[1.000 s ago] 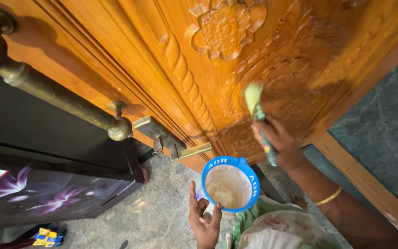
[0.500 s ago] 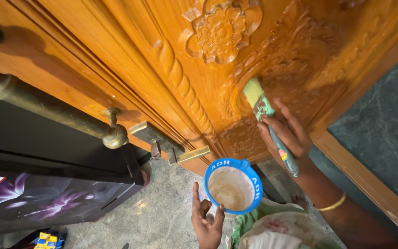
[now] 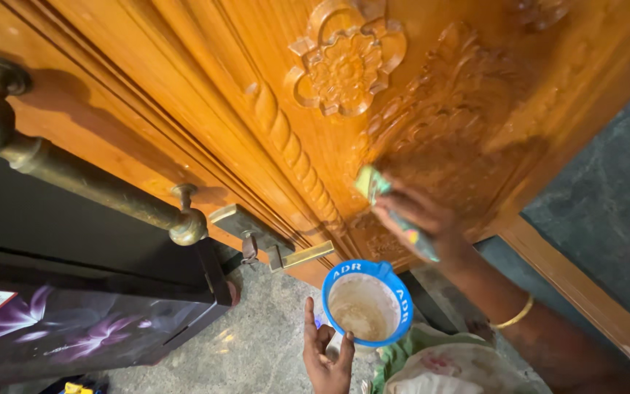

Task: The person paints an ornate carved wooden door using a brush, dipping it into a blue container held by hand.

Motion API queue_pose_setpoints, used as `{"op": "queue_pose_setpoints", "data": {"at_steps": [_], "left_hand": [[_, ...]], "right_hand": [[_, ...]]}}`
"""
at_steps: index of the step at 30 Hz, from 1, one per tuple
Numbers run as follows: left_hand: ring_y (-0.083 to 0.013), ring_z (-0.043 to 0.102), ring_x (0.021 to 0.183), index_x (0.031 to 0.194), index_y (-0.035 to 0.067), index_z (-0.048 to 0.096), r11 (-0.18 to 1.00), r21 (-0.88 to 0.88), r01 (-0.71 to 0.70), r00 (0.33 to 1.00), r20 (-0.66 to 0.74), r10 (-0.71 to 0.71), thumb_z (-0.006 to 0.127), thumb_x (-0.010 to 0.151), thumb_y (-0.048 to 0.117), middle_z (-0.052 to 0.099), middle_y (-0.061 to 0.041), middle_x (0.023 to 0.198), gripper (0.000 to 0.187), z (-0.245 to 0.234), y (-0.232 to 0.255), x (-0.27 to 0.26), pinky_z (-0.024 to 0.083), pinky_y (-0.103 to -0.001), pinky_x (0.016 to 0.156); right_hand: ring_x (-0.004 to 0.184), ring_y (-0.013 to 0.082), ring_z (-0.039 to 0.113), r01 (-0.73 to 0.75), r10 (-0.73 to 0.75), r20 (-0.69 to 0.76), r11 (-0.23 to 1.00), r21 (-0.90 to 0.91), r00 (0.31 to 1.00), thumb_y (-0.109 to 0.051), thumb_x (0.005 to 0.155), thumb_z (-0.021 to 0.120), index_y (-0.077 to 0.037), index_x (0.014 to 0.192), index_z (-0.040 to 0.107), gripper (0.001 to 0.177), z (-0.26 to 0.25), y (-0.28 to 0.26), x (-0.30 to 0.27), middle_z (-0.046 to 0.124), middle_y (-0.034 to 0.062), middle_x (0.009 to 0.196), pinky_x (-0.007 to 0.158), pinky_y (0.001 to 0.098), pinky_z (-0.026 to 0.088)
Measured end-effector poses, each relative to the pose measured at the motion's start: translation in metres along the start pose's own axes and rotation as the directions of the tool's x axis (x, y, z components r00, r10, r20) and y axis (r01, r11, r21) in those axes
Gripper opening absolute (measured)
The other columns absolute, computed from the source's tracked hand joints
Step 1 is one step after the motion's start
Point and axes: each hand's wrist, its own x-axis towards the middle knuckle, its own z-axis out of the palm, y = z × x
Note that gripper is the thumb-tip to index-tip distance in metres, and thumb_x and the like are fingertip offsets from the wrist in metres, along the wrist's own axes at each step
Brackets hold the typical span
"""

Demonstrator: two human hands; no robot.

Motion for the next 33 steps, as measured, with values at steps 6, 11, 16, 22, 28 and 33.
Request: {"op": "queue_pose_setpoints", "data": {"at_steps": [6, 11, 16, 22, 28, 33], "left_hand": [[-0.0169, 0.076, 0.086, 0.157, -0.001, 0.02, 0.998, -0.064, -0.019, 1.0, 0.019, 0.02, 0.07, 0.074, -0.01, 0.078, -0.009, 0.081, 0.097, 0.004, -0.002, -0.002, 0.051, -0.028, 0.09], [-0.0173, 0.076, 0.088, 0.158, -0.001, 0.019, 0.993, -0.112, -0.021, 1.0, 0.006, 0.022, 0.067, 0.074, -0.011, 0.077, -0.01, 0.082, 0.097, 0.003, -0.004, -0.007, 0.052, -0.029, 0.09], [-0.0165, 0.075, 0.08, 0.158, 0.001, 0.025, 1.0, -0.004, -0.014, 1.0, -0.023, 0.013, 0.068, 0.072, -0.012, 0.077, -0.009, 0.077, 0.097, -0.006, -0.003, -0.014, 0.052, -0.028, 0.088], [-0.0167, 0.077, 0.08, 0.159, 0.007, 0.025, 0.998, -0.019, 0.062, 0.994, -0.085, -0.063, 0.068, 0.072, -0.01, 0.076, -0.009, 0.072, 0.099, -0.003, 0.006, -0.016, 0.052, -0.028, 0.087], [-0.0176, 0.078, 0.086, 0.158, 0.007, 0.025, 0.994, -0.056, 0.093, 0.993, -0.073, -0.097, 0.067, 0.071, -0.01, 0.076, -0.008, 0.073, 0.098, -0.006, 0.007, -0.024, 0.05, -0.028, 0.09], [-0.0196, 0.078, 0.085, 0.159, 0.005, 0.024, 0.998, -0.044, 0.033, 0.995, -0.088, -0.036, 0.068, 0.073, -0.009, 0.077, -0.01, 0.075, 0.098, -0.008, -0.001, -0.03, 0.05, -0.028, 0.092]], "right_hand": [[0.114, 0.0335, 0.07, 0.071, -0.197, -0.358, 0.94, -0.335, 0.913, 0.007, 0.104, 0.077, 0.001, 0.123, 0.066, 0.023, -0.05, 0.003, 0.034, 0.063, 0.027, 0.136, 0.097, 0.0373, 0.061], [0.093, 0.0256, 0.066, -0.089, 0.26, -0.302, 0.873, 0.48, 0.917, 0.002, 0.102, 0.073, 0.002, 0.114, 0.07, 0.012, -0.004, 0.008, 0.009, 0.067, 0.0192, 0.109, 0.082, 0.0323, 0.056], [0.093, 0.024, 0.072, -0.121, 0.099, 0.103, 0.966, 0.23, 0.99, 0.001, 0.088, 0.072, 0.0, 0.114, 0.069, 0.025, 0.02, -0.009, -0.011, 0.07, 0.0139, 0.103, 0.08, 0.0358, 0.058], [0.106, 0.027, 0.07, 0.048, -0.029, -0.147, 0.991, 0.124, 0.989, 0.001, 0.095, 0.073, 0.0, 0.113, 0.072, 0.018, -0.018, -0.007, 0.029, 0.071, 0.015, 0.117, 0.09, 0.0376, 0.058], [0.109, 0.0243, 0.07, 0.016, -0.058, -0.452, 0.995, -0.096, 0.89, 0.004, 0.111, 0.064, 0.003, 0.124, 0.063, 0.014, -0.066, -0.008, 0.065, 0.067, 0.0211, 0.13, 0.09, 0.0317, 0.059], [0.1, 0.0309, 0.071, 0.146, -0.164, -0.182, 0.983, -0.109, 0.97, 0.001, 0.1, 0.074, 0.0, 0.113, 0.067, 0.015, 0.007, 0.004, 0.026, 0.071, 0.0179, 0.114, 0.085, 0.038, 0.058]]}}
